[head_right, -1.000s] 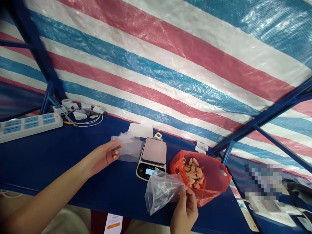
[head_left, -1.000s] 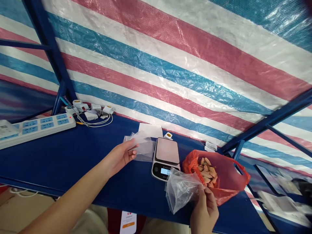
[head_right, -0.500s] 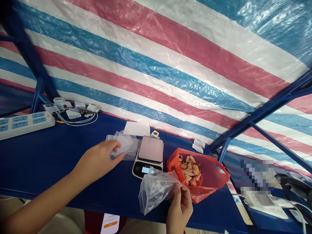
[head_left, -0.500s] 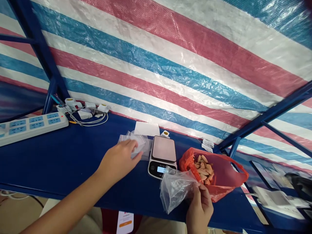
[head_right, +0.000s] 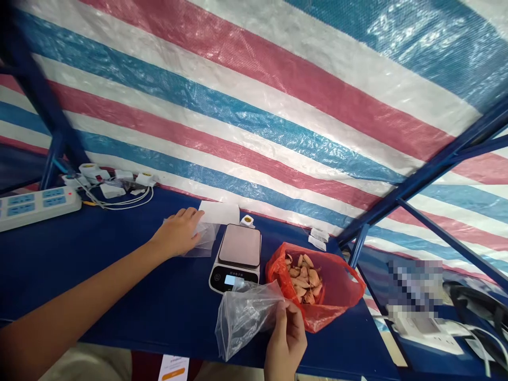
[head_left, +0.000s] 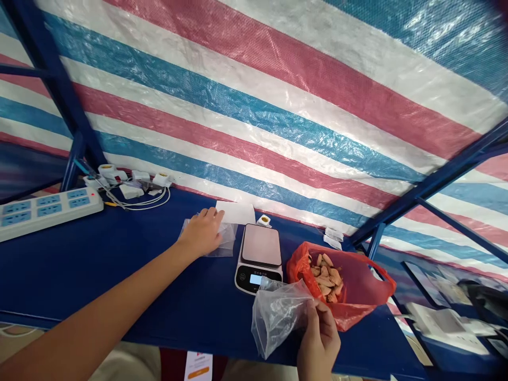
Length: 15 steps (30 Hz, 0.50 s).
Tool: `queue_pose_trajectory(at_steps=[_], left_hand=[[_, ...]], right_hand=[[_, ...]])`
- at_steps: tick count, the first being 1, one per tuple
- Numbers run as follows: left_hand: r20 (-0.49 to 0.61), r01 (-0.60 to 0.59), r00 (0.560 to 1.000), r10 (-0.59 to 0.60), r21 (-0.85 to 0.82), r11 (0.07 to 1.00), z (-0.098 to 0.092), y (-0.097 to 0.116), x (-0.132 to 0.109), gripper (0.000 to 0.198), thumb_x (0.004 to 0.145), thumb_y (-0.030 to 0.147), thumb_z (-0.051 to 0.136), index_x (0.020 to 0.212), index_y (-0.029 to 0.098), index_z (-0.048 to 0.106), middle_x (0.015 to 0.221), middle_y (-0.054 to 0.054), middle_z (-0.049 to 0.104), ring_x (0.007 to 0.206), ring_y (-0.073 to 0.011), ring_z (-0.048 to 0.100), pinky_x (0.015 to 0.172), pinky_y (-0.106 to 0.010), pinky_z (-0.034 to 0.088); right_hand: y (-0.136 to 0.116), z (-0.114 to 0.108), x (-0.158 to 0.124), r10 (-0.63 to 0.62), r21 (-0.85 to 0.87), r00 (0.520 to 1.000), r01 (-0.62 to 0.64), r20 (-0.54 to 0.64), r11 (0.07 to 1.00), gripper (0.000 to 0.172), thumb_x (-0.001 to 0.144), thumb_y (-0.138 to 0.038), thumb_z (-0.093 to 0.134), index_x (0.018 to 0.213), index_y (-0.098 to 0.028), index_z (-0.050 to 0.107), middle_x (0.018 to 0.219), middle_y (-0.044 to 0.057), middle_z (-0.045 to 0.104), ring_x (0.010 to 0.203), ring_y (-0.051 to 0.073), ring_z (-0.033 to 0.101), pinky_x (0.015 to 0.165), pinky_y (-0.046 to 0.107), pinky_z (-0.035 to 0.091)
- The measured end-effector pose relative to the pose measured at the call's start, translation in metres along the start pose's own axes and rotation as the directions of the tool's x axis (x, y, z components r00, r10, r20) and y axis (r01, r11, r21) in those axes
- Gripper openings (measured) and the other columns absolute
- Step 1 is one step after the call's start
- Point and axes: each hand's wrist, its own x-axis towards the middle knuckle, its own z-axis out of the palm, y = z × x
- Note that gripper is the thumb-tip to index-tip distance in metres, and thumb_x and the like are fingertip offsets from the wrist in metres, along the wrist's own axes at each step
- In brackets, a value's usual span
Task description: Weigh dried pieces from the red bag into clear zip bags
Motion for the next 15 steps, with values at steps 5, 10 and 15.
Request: queue_pose_trajectory(at_steps=[5,10,15], left_hand=[[0.279,-0.163,0.943,0.181,-0.085,0.983,-0.007,-0.012,0.042,0.046,0.084,0.025,0.052,0.128,0.017,0.062,0.141,-0.019,0.052,0.114,-0.0321,0.061,0.087,-0.041,0.052],[0.402,-0.255,0.873,0.277,-0.109,0.961,-0.015,-0.021,0.064,0.053,0.071,0.014,0.060,0.123,0.022,0.064,0.115,-0.012,0.070,0.095,-0.0282,0.068,0.079,-0.036,0.051],[0.312,-0.313,0.884,0.348,-0.157,0.937,-0.031,-0.027,0.061,0.038,0.078,0.016,0.053,0.113,0.020,0.066,0.102,-0.012,0.073,0.087,-0.0274,0.067,0.074,-0.034,0.046]], right_hand=[[0.004,-0.002,0.001,0.026,0.000,0.999,-0.026,0.020,1.000,0.047,0.072,-0.060,0.082,0.085,-0.016,0.069,0.080,0.001,0.069,0.080,0.016,0.061,0.074,0.023,0.050],[0.004,-0.002,0.001,0.038,0.012,0.999,-0.039,0.034,0.999,0.049,0.070,-0.061,0.083,0.083,-0.016,0.068,0.078,0.001,0.068,0.077,0.016,0.061,0.070,0.022,0.050],[0.000,0.000,0.000,-0.010,-0.010,1.000,0.010,0.012,1.000,0.050,0.070,-0.062,0.082,0.082,-0.016,0.068,0.076,0.002,0.068,0.075,0.017,0.061,0.068,0.024,0.051]])
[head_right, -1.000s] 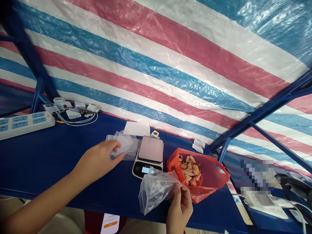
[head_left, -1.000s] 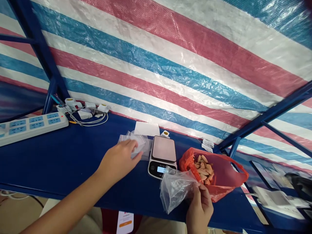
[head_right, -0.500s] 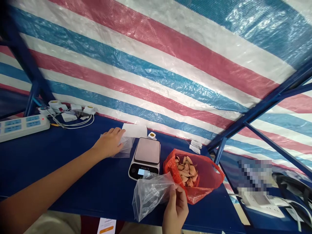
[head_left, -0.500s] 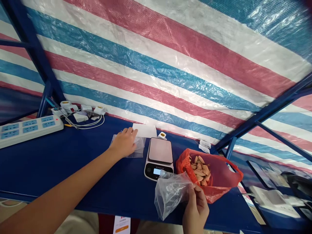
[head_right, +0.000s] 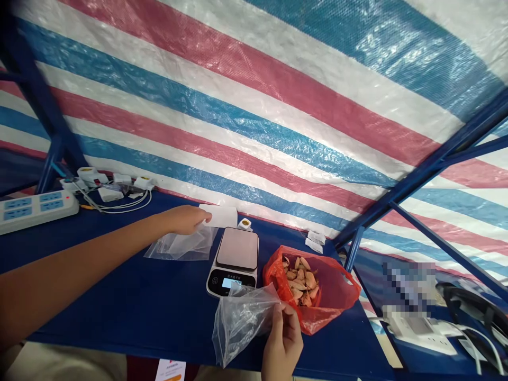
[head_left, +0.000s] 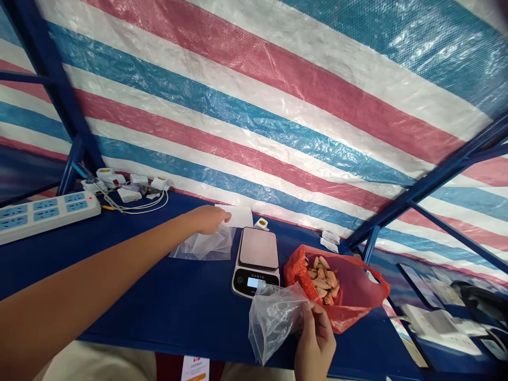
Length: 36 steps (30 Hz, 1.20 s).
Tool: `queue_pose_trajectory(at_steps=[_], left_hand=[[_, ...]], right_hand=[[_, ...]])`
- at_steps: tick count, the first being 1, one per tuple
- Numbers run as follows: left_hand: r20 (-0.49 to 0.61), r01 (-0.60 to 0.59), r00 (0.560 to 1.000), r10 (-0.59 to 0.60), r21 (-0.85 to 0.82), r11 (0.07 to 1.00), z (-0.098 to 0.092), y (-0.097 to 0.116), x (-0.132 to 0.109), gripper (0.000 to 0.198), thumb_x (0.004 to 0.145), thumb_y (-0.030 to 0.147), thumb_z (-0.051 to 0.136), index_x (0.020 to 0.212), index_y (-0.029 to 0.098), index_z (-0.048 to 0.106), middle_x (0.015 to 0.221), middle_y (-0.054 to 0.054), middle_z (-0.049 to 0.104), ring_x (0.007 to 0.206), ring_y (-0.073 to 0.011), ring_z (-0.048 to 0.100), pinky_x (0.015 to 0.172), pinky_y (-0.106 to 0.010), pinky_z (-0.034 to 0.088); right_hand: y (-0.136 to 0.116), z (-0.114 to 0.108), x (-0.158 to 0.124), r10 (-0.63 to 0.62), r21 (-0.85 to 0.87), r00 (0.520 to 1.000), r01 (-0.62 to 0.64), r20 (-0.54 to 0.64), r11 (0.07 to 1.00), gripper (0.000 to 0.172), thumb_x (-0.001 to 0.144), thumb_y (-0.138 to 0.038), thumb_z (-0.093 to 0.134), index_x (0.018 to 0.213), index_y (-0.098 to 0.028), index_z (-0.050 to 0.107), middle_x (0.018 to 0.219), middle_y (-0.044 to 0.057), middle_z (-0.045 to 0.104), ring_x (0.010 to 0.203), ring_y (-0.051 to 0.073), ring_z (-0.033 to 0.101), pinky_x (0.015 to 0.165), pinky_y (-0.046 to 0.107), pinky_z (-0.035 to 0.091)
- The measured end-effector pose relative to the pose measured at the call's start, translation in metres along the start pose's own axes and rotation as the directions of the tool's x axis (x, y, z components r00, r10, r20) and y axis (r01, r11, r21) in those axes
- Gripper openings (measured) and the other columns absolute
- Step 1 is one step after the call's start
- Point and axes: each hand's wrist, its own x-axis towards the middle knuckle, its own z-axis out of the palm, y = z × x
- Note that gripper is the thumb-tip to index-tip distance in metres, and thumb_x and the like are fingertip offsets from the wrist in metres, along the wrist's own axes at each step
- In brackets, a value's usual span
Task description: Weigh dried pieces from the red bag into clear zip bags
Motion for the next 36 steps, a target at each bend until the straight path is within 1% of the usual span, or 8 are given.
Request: queue_pose_trajectory(at_steps=[6,11,17,22,26,29,33,36], left_hand=[[-0.442,-0.085,0.897,-0.015,-0.205,0.975,-0.015,-0.008,-0.027,0.032,0.084,0.025,0.046,0.111,0.020,0.062,0.103,-0.007,0.070,0.087,-0.0208,0.064,0.074,-0.029,0.045],[-0.355,0.040,0.922,-0.155,-0.311,0.950,0.027,-0.025,-0.062,0.048,0.078,0.023,0.047,0.124,0.021,0.060,0.101,-0.005,0.069,0.082,-0.0188,0.065,0.072,-0.027,0.047],[-0.379,0.117,0.895,-0.237,-0.314,0.942,0.058,-0.049,-0.107,0.063,0.077,0.023,0.047,0.138,0.026,0.060,0.133,-0.007,0.065,0.094,-0.0213,0.068,0.083,-0.030,0.053],[-0.534,0.037,0.818,-0.216,-0.326,0.945,0.052,-0.010,-0.144,0.039,0.089,0.030,0.049,0.121,0.025,0.071,0.139,-0.008,0.060,0.129,-0.0292,0.055,0.115,-0.044,0.041],[-0.393,-0.067,0.836,-0.383,-0.765,0.640,0.076,0.072,-0.173,0.056,0.093,0.047,0.057,0.146,0.031,0.049,0.142,-0.010,0.058,0.122,-0.0264,0.061,0.094,-0.037,0.057],[-0.300,-0.083,0.821,-0.486,-0.905,0.418,0.102,0.114,-0.176,0.083,0.078,0.049,0.076,0.151,0.035,0.041,0.145,-0.013,0.056,0.131,-0.0324,0.057,0.096,-0.042,0.058],[-0.189,-0.133,0.643,-0.742,-0.982,0.135,0.112,0.111,-0.157,0.074,0.065,0.050,0.084,0.128,0.028,0.054,0.129,-0.014,0.063,0.107,-0.0308,0.070,0.083,-0.042,0.062],[-0.129,-0.194,0.592,-0.796,-0.981,0.015,0.109,0.086,-0.155,0.067,0.066,0.052,0.083,0.120,0.026,0.055,0.120,-0.011,0.066,0.100,-0.0269,0.071,0.082,-0.039,0.062]], right_hand=[[-0.002,0.000,0.000,-0.048,-0.036,0.999,0.049,0.023,0.998,0.049,0.072,-0.063,0.080,0.082,-0.016,0.069,0.075,0.003,0.069,0.072,0.017,0.061,0.065,0.024,0.052],[0.000,0.000,0.001,-0.041,-0.047,0.999,0.042,0.018,0.998,0.049,0.072,-0.062,0.080,0.082,-0.016,0.069,0.074,0.003,0.069,0.071,0.017,0.061,0.064,0.024,0.052],[0.001,-0.001,0.002,-0.061,-0.063,0.998,0.062,0.012,0.996,0.048,0.073,-0.061,0.080,0.084,-0.015,0.071,0.076,0.003,0.070,0.074,0.018,0.062,0.066,0.025,0.052],[-0.003,0.002,-0.004,-0.152,-0.058,0.987,0.155,0.056,0.986,0.044,0.076,-0.058,0.080,0.082,-0.015,0.072,0.077,0.004,0.072,0.073,0.019,0.066,0.068,0.027,0.055],[-0.024,0.028,-0.024,-0.378,-0.069,0.879,0.413,0.292,0.908,0.023,0.088,-0.041,0.073,0.091,-0.018,0.074,0.086,0.006,0.075,0.078,0.019,0.070,0.073,0.028,0.057],[-0.047,0.065,-0.033,-0.476,-0.036,0.750,0.551,0.459,0.834,0.012,0.094,-0.029,0.066,0.097,-0.020,0.073,0.092,0.006,0.075,0.082,0.018,0.071,0.074,0.028,0.057],[-0.072,0.119,-0.027,-0.460,0.077,0.605,0.550,0.649,0.832,0.013,0.097,-0.027,0.060,0.096,-0.021,0.071,0.092,0.006,0.073,0.083,0.019,0.070,0.074,0.028,0.057],[-0.076,0.151,-0.020,-0.410,0.143,0.529,0.474,0.743,0.869,0.017,0.098,-0.033,0.058,0.098,-0.021,0.071,0.093,0.006,0.071,0.082,0.019,0.069,0.073,0.030,0.057]])
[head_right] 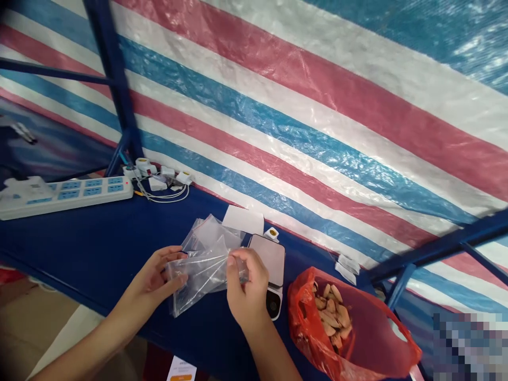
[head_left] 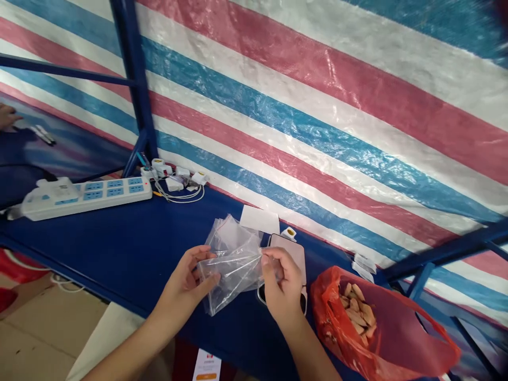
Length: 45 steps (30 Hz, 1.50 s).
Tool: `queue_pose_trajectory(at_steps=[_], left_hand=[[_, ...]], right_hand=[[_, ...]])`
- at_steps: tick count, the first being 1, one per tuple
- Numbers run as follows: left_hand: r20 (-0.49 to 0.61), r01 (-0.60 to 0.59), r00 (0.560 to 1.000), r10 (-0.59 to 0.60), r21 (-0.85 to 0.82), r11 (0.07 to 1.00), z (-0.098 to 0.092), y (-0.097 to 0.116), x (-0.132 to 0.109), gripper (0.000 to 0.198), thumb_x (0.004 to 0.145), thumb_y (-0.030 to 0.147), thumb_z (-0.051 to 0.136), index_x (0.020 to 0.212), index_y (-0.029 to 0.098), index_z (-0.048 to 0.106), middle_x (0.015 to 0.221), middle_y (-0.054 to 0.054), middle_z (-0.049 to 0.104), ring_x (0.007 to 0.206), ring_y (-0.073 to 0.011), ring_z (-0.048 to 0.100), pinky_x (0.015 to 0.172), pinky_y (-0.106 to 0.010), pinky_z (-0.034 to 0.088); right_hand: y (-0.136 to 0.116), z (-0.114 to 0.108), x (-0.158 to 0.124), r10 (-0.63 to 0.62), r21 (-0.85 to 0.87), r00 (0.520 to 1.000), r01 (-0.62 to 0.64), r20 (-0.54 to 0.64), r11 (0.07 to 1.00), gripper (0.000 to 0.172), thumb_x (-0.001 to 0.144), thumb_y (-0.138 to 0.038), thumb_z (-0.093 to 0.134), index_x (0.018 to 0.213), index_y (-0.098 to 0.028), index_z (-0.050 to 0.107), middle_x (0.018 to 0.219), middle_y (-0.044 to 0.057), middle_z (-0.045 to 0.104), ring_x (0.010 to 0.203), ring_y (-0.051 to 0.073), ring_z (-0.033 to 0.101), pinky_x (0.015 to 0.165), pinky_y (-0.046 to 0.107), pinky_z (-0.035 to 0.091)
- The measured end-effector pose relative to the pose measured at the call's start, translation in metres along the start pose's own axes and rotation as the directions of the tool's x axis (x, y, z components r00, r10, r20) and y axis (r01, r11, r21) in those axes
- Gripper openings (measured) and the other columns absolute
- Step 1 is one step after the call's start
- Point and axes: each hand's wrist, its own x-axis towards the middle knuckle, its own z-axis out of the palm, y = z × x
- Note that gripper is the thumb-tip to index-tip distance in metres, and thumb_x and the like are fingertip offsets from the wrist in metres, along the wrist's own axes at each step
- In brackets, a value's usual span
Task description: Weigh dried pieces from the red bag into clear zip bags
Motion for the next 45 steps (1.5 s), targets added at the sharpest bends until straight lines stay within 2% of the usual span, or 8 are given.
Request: queue_pose_trajectory(at_steps=[8,14,20,23,26,30,38,45], left_hand=[[-0.170,0.001,0.985,0.007,0.047,0.999,-0.041,-0.014,0.010,0.062,0.060,0.054,0.087,0.111,0.027,0.063,0.106,-0.008,0.074,0.090,-0.0252,0.071,0.076,-0.035,0.062],[-0.039,-0.031,0.999,0.031,0.002,1.000,-0.035,-0.016,0.019,0.058,0.066,0.050,0.085,0.112,0.025,0.062,0.102,-0.007,0.072,0.089,-0.0228,0.071,0.075,-0.032,0.060],[0.145,-0.050,0.988,0.053,-0.021,0.999,-0.015,-0.018,0.023,0.050,0.075,0.046,0.079,0.114,0.024,0.060,0.099,-0.007,0.070,0.083,-0.0193,0.068,0.071,-0.030,0.057],[0.163,-0.034,0.986,0.044,-0.062,0.997,-0.013,-0.017,0.024,0.049,0.076,0.047,0.079,0.115,0.024,0.060,0.096,-0.006,0.070,0.079,-0.0178,0.066,0.070,-0.030,0.056],[0.122,-0.018,0.992,0.032,-0.109,0.994,-0.014,-0.014,0.024,0.049,0.075,0.051,0.079,0.112,0.024,0.061,0.091,-0.004,0.069,0.076,-0.0171,0.066,0.072,-0.031,0.057],[0.070,-0.035,0.997,0.041,-0.082,0.996,-0.016,-0.009,0.022,0.043,0.076,0.057,0.077,0.100,0.022,0.065,0.085,-0.004,0.071,0.073,-0.0181,0.067,0.071,-0.032,0.058],[-0.044,-0.030,0.999,0.031,0.013,0.999,-0.016,-0.007,0.022,0.044,0.083,0.065,0.066,0.092,0.022,0.069,0.079,-0.004,0.070,0.070,-0.0185,0.066,0.065,-0.029,0.056],[-0.132,-0.037,0.991,0.028,-0.068,0.997,-0.010,-0.009,0.020,0.043,0.086,0.065,0.063,0.091,0.023,0.061,0.073,0.001,0.063,0.058,-0.0149,0.059,0.052,-0.027,0.051]], right_hand=[[0.026,0.019,0.002,0.267,0.130,0.958,-0.279,0.103,0.951,0.034,0.100,-0.048,0.053,0.109,-0.019,0.067,0.091,0.007,0.070,0.067,0.016,0.067,0.054,0.025,0.054],[0.038,0.005,0.019,0.352,0.216,0.936,-0.346,0.010,0.913,0.061,0.093,-0.054,0.061,0.142,-0.019,0.050,0.137,0.017,0.062,0.118,0.028,0.068,0.082,0.036,0.062],[0.021,-0.011,0.017,0.042,-0.230,0.967,-0.101,-0.249,0.968,0.044,0.093,-0.042,0.064,0.131,-0.020,0.059,0.142,0.017,0.057,0.125,0.028,0.062,0.101,0.044,0.053],[0.005,-0.009,0.007,0.192,-0.136,0.981,-0.189,0.005,0.972,0.034,0.095,-0.043,0.061,0.120,-0.020,0.065,0.112,0.011,0.072,0.092,0.022,0.072,0.080,0.034,0.059],[-0.003,0.000,-0.003,0.392,-0.042,0.895,-0.392,0.213,0.919,0.040,0.091,-0.051,0.067,0.116,-0.020,0.067,0.095,0.007,0.075,0.074,0.018,0.070,0.063,0.026,0.056],[0.001,0.010,-0.010,0.464,-0.004,0.819,-0.492,0.338,0.871,0.041,0.091,-0.059,0.065,0.086,-0.018,0.070,0.068,0.002,0.068,0.057,0.014,0.060,0.049,0.022,0.044],[0.010,0.016,-0.010,0.439,0.076,0.886,-0.453,0.153,0.888,0.045,0.096,-0.060,0.057,0.081,-0.019,0.069,0.073,0.004,0.069,0.061,0.016,0.064,0.058,0.025,0.052],[0.004,0.023,-0.011,0.439,0.167,0.822,-0.521,0.363,0.837,0.040,0.092,-0.060,0.063,0.096,-0.020,0.066,0.091,0.005,0.070,0.077,0.018,0.068,0.070,0.028,0.058]])
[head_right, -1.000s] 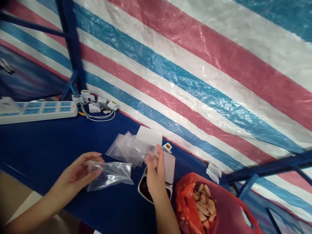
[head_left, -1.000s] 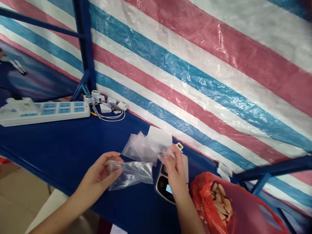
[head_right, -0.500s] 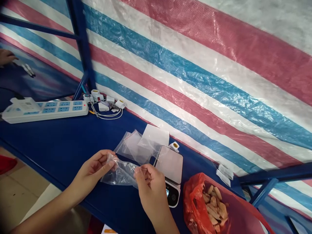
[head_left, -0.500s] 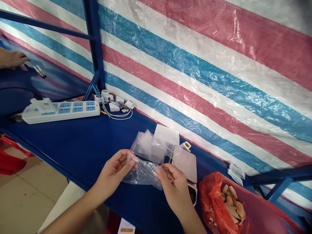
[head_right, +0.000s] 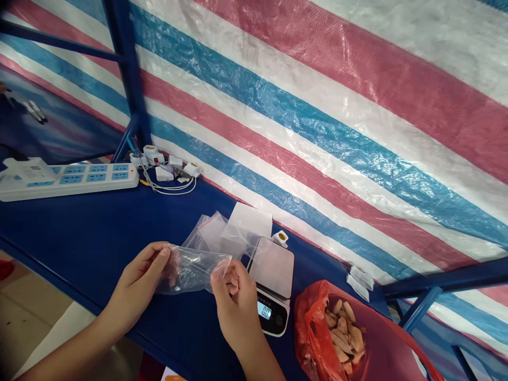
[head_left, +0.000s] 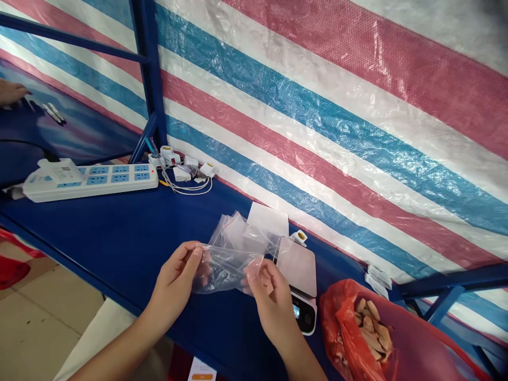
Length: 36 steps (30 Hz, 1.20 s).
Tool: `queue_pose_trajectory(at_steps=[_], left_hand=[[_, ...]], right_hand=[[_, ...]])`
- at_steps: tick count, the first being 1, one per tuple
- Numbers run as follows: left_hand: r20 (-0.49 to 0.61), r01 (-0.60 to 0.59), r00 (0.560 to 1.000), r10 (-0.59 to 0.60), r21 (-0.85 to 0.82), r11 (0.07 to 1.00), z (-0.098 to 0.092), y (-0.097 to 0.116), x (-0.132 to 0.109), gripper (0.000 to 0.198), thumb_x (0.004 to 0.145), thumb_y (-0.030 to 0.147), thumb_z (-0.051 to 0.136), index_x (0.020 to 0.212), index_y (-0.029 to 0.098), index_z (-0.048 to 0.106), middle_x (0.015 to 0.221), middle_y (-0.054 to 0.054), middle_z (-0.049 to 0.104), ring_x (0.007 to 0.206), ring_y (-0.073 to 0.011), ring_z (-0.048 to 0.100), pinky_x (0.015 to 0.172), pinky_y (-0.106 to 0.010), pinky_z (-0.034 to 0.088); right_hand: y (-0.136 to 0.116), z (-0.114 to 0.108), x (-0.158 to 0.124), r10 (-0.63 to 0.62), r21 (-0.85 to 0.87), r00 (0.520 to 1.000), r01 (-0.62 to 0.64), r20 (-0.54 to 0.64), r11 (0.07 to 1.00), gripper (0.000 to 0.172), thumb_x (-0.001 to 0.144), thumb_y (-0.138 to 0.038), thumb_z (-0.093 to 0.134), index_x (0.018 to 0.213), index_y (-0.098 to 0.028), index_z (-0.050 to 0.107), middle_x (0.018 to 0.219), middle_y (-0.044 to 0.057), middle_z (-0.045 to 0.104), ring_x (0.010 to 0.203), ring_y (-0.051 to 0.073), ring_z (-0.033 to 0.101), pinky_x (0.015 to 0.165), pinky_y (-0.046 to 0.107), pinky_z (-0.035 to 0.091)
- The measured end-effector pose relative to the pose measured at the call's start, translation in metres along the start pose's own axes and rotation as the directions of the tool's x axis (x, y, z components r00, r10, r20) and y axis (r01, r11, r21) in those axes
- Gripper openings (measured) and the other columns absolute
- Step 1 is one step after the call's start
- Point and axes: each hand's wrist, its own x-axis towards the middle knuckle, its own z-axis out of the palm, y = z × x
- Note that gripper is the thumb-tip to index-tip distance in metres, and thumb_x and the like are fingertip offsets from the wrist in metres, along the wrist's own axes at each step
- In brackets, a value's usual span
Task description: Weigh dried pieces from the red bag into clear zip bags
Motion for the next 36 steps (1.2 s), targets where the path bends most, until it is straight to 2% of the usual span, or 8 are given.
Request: queue_pose_trajectory(at_steps=[6,12,14,17,22,28,32,36], left_hand=[[-0.050,0.039,0.998,-0.037,0.033,0.999,0.001,-0.006,-0.004,0.044,0.088,0.065,0.060,0.097,0.023,0.059,0.061,0.006,0.050,0.043,-0.0087,0.041,0.039,-0.021,0.034],[-0.030,0.030,0.999,-0.028,0.045,0.999,0.000,-0.013,-0.005,0.040,0.089,0.062,0.060,0.101,0.023,0.060,0.067,0.005,0.053,0.044,-0.0080,0.040,0.039,-0.020,0.033],[-0.016,0.017,1.000,-0.016,0.069,0.997,0.000,-0.012,-0.006,0.040,0.090,0.062,0.059,0.097,0.023,0.060,0.066,0.005,0.053,0.043,-0.0079,0.039,0.039,-0.021,0.032],[-0.016,0.000,1.000,0.002,0.140,0.990,0.000,-0.011,-0.007,0.040,0.089,0.063,0.059,0.091,0.022,0.060,0.062,0.005,0.051,0.043,-0.0089,0.040,0.039,-0.022,0.032],[-0.017,-0.003,1.000,0.007,0.219,0.976,-0.001,-0.009,-0.009,0.044,0.090,0.065,0.056,0.083,0.022,0.057,0.055,0.006,0.048,0.042,-0.0097,0.040,0.039,-0.022,0.033],[0.009,0.010,1.000,-0.012,0.197,0.980,0.003,-0.005,-0.013,0.049,0.090,0.071,0.050,0.079,0.023,0.053,0.043,0.007,0.043,0.035,-0.0125,0.042,0.037,-0.024,0.036],[0.017,0.008,1.000,-0.012,0.223,0.975,0.002,-0.011,-0.011,0.050,0.090,0.069,0.052,0.073,0.023,0.051,0.047,0.006,0.044,0.039,-0.0116,0.043,0.040,-0.023,0.036],[-0.024,0.000,1.000,0.006,0.223,0.975,-0.001,-0.017,-0.009,0.052,0.087,0.068,0.057,0.067,0.022,0.047,0.053,0.006,0.038,0.044,-0.0095,0.038,0.040,-0.022,0.031]], right_hand=[[0.014,0.004,0.001,-0.081,-0.120,0.986,0.063,-0.148,0.991,0.038,0.095,-0.056,0.060,0.085,-0.020,0.062,0.057,-0.007,0.047,0.041,0.009,0.047,0.041,0.021,0.040],[0.009,0.011,0.003,-0.027,0.022,0.978,0.032,-0.208,0.999,0.043,0.094,-0.064,0.057,0.095,-0.021,0.062,0.077,-0.001,0.060,0.061,0.014,0.063,0.051,0.023,0.052],[0.011,0.012,0.003,-0.008,0.027,0.980,0.014,-0.201,1.000,0.045,0.096,-0.065,0.053,0.092,-0.021,0.062,0.074,-0.002,0.057,0.051,0.012,0.057,0.044,0.022,0.047],[0.014,0.008,0.003,-0.081,-0.141,0.969,0.049,-0.233,0.989,0.047,0.099,-0.062,0.049,0.090,-0.020,0.067,0.062,-0.005,0.050,0.042,0.010,0.043,0.040,0.023,0.037],[0.010,-0.003,0.003,-0.236,-0.389,0.936,0.122,-0.261,0.913,0.044,0.102,-0.055,0.048,0.085,-0.020,0.069,0.060,-0.004,0.045,0.054,0.012,0.045,0.053,0.024,0.040],[0.011,0.001,0.003,-0.026,-0.105,0.979,0.005,-0.203,0.994,0.047,0.101,-0.062,0.043,0.095,-0.021,0.064,0.072,-0.001,0.056,0.050,0.013,0.054,0.042,0.024,0.042],[0.014,0.003,0.006,-0.205,-0.332,0.945,0.113,-0.256,0.936,0.048,0.102,-0.058,0.045,0.081,-0.021,0.065,0.057,-0.005,0.046,0.049,0.013,0.048,0.050,0.025,0.041],[0.009,0.000,0.007,-0.342,-0.494,0.907,0.186,-0.247,0.850,0.046,0.104,-0.052,0.043,0.080,-0.020,0.068,0.058,-0.003,0.051,0.053,0.013,0.050,0.055,0.025,0.040]])
